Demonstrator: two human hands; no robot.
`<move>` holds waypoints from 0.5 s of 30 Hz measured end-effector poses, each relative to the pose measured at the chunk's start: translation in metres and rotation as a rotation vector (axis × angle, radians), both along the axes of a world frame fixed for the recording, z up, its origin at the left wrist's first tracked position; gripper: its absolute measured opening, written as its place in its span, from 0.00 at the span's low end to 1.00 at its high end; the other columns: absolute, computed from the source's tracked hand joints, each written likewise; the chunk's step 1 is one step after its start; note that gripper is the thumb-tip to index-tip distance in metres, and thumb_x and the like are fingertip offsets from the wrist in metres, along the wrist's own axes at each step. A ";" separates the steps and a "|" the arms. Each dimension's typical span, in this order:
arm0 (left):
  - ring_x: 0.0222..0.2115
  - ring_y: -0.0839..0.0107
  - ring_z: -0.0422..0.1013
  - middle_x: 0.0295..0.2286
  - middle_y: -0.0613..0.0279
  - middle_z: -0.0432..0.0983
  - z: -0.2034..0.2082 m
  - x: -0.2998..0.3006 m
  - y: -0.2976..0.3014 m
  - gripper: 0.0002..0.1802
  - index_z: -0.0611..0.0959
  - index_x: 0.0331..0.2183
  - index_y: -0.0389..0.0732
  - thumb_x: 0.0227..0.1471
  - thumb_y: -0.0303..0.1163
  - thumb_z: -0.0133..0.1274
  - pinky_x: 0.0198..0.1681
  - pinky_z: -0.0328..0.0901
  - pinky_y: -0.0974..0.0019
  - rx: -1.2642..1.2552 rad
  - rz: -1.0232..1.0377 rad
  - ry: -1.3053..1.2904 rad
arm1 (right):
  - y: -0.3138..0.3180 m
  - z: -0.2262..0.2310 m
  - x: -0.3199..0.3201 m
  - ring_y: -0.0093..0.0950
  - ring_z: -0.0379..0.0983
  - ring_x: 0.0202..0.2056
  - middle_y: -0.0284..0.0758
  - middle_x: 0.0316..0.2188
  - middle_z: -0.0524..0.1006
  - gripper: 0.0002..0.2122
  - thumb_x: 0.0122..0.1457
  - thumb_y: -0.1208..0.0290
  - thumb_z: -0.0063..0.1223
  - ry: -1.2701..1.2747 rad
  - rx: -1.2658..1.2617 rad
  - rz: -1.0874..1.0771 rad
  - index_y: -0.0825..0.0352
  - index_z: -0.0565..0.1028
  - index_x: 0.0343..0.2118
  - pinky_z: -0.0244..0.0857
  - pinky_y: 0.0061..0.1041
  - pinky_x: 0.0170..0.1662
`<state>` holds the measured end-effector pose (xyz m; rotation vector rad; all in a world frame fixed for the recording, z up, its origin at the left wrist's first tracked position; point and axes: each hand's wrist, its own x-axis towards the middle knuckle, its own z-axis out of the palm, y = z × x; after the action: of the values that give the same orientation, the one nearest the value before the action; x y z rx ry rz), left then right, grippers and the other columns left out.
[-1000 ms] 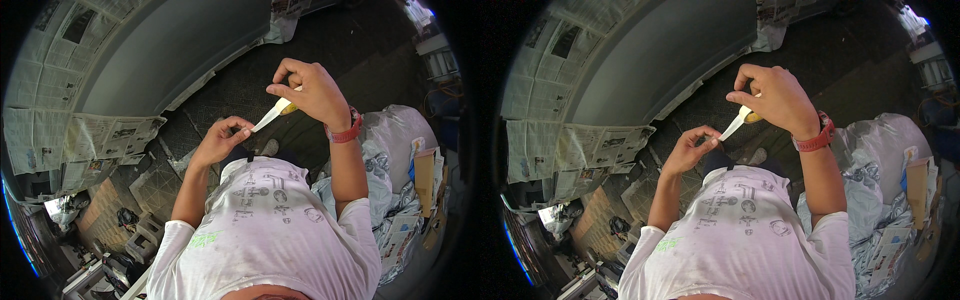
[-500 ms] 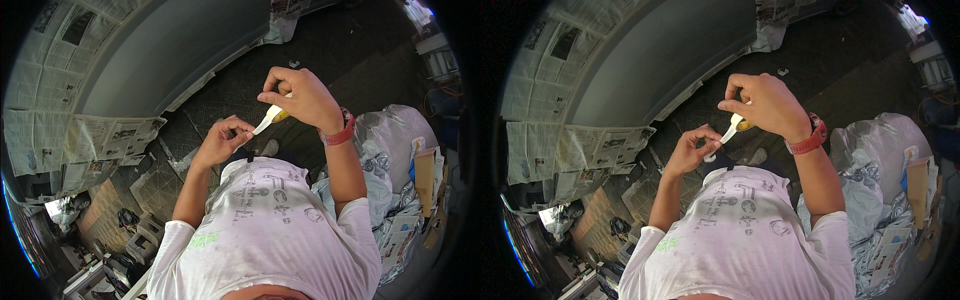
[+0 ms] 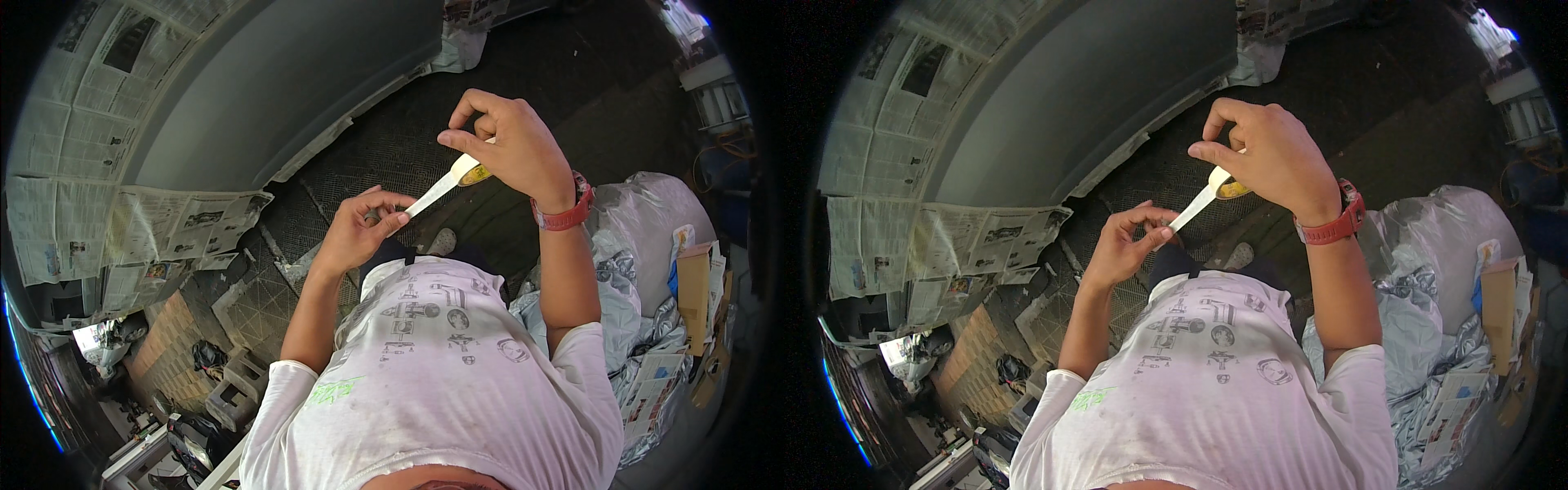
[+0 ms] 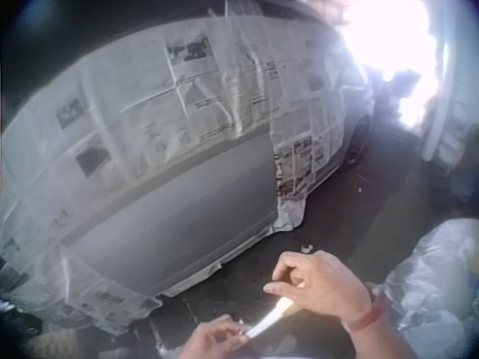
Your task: The person retrieves newspapers from a pile and tapes them onto a car bumper to cover it. They smooth the paper and apply tape to secure it in place.
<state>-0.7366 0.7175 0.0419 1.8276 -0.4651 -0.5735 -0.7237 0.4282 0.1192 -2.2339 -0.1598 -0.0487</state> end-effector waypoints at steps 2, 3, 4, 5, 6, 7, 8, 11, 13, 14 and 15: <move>0.26 0.83 0.70 0.23 0.76 0.78 -0.006 0.001 0.003 0.05 0.91 0.39 0.43 0.62 0.31 0.68 0.74 0.53 0.46 -0.048 -0.016 0.016 | 0.001 0.001 0.000 0.16 0.57 0.13 0.28 0.09 0.70 0.11 0.64 0.65 0.71 0.016 0.036 0.021 0.67 0.80 0.34 0.49 0.25 0.21; 0.27 0.83 0.70 0.24 0.76 0.78 -0.008 0.001 0.004 0.05 0.91 0.39 0.43 0.61 0.32 0.68 0.74 0.53 0.46 -0.072 -0.024 0.024 | 0.002 0.002 0.000 0.15 0.57 0.13 0.28 0.09 0.70 0.11 0.64 0.65 0.71 0.023 0.054 0.031 0.67 0.80 0.33 0.49 0.25 0.21; 0.27 0.83 0.71 0.25 0.76 0.79 -0.007 0.000 0.003 0.05 0.91 0.39 0.43 0.61 0.32 0.68 0.74 0.53 0.46 -0.091 -0.001 0.091 | 0.003 0.002 -0.001 0.16 0.57 0.13 0.28 0.09 0.70 0.11 0.63 0.65 0.71 0.026 0.042 0.029 0.67 0.80 0.33 0.49 0.25 0.22; 0.28 0.83 0.71 0.25 0.76 0.79 -0.003 -0.002 0.001 0.05 0.91 0.39 0.43 0.61 0.32 0.69 0.74 0.53 0.47 -0.110 0.022 0.159 | 0.005 0.003 -0.002 0.16 0.57 0.13 0.28 0.09 0.70 0.12 0.63 0.65 0.71 0.028 0.030 0.028 0.66 0.80 0.33 0.49 0.25 0.22; 0.28 0.83 0.71 0.25 0.76 0.79 -0.003 -0.003 0.000 0.05 0.91 0.39 0.43 0.62 0.32 0.69 0.74 0.53 0.47 -0.100 0.023 0.168 | 0.006 0.004 -0.002 0.16 0.57 0.13 0.28 0.09 0.70 0.12 0.63 0.64 0.71 0.030 0.018 0.027 0.66 0.80 0.33 0.50 0.25 0.22; 0.28 0.83 0.71 0.26 0.76 0.79 -0.001 -0.003 0.000 0.05 0.91 0.39 0.44 0.62 0.32 0.69 0.74 0.53 0.47 -0.089 0.023 0.176 | 0.008 0.003 -0.002 0.17 0.57 0.13 0.28 0.09 0.69 0.12 0.63 0.64 0.71 0.014 0.029 0.040 0.66 0.80 0.33 0.50 0.26 0.22; 0.28 0.83 0.71 0.25 0.76 0.79 -0.002 -0.002 0.002 0.05 0.91 0.39 0.44 0.62 0.33 0.69 0.74 0.53 0.46 -0.049 0.000 0.124 | 0.010 0.001 -0.002 0.18 0.57 0.13 0.28 0.09 0.69 0.12 0.63 0.64 0.71 -0.002 0.039 0.053 0.66 0.80 0.33 0.50 0.26 0.22; 0.28 0.83 0.70 0.24 0.76 0.79 -0.011 0.001 0.003 0.04 0.91 0.38 0.44 0.62 0.32 0.68 0.74 0.53 0.46 -0.017 -0.053 -0.001 | 0.014 0.001 -0.004 0.19 0.56 0.13 0.28 0.09 0.68 0.12 0.62 0.63 0.72 -0.014 0.038 0.077 0.65 0.80 0.33 0.50 0.27 0.22; 0.28 0.82 0.70 0.24 0.75 0.79 -0.008 0.001 0.001 0.04 0.91 0.39 0.44 0.61 0.31 0.69 0.73 0.53 0.46 -0.015 -0.066 -0.015 | 0.016 0.002 -0.004 0.20 0.56 0.13 0.28 0.09 0.68 0.12 0.62 0.62 0.71 -0.012 0.030 0.085 0.65 0.80 0.33 0.50 0.28 0.22; 0.28 0.81 0.71 0.24 0.75 0.80 -0.001 0.000 -0.001 0.04 0.91 0.39 0.44 0.61 0.31 0.69 0.73 0.53 0.46 -0.009 -0.064 0.008 | 0.017 0.001 -0.004 0.20 0.56 0.13 0.28 0.09 0.67 0.12 0.62 0.62 0.71 -0.013 0.028 0.088 0.65 0.80 0.33 0.50 0.28 0.22; 0.27 0.80 0.71 0.24 0.74 0.80 0.004 0.000 -0.002 0.04 0.92 0.39 0.44 0.61 0.31 0.69 0.73 0.53 0.45 -0.003 -0.062 0.031 | 0.018 0.001 -0.004 0.20 0.56 0.13 0.28 0.09 0.67 0.12 0.62 0.62 0.71 -0.013 0.026 0.091 0.65 0.80 0.33 0.50 0.29 0.22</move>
<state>-0.7367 0.7158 0.0454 1.8035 -0.5031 -0.6426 -0.7276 0.4459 0.1201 -2.1982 -0.2664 -0.0155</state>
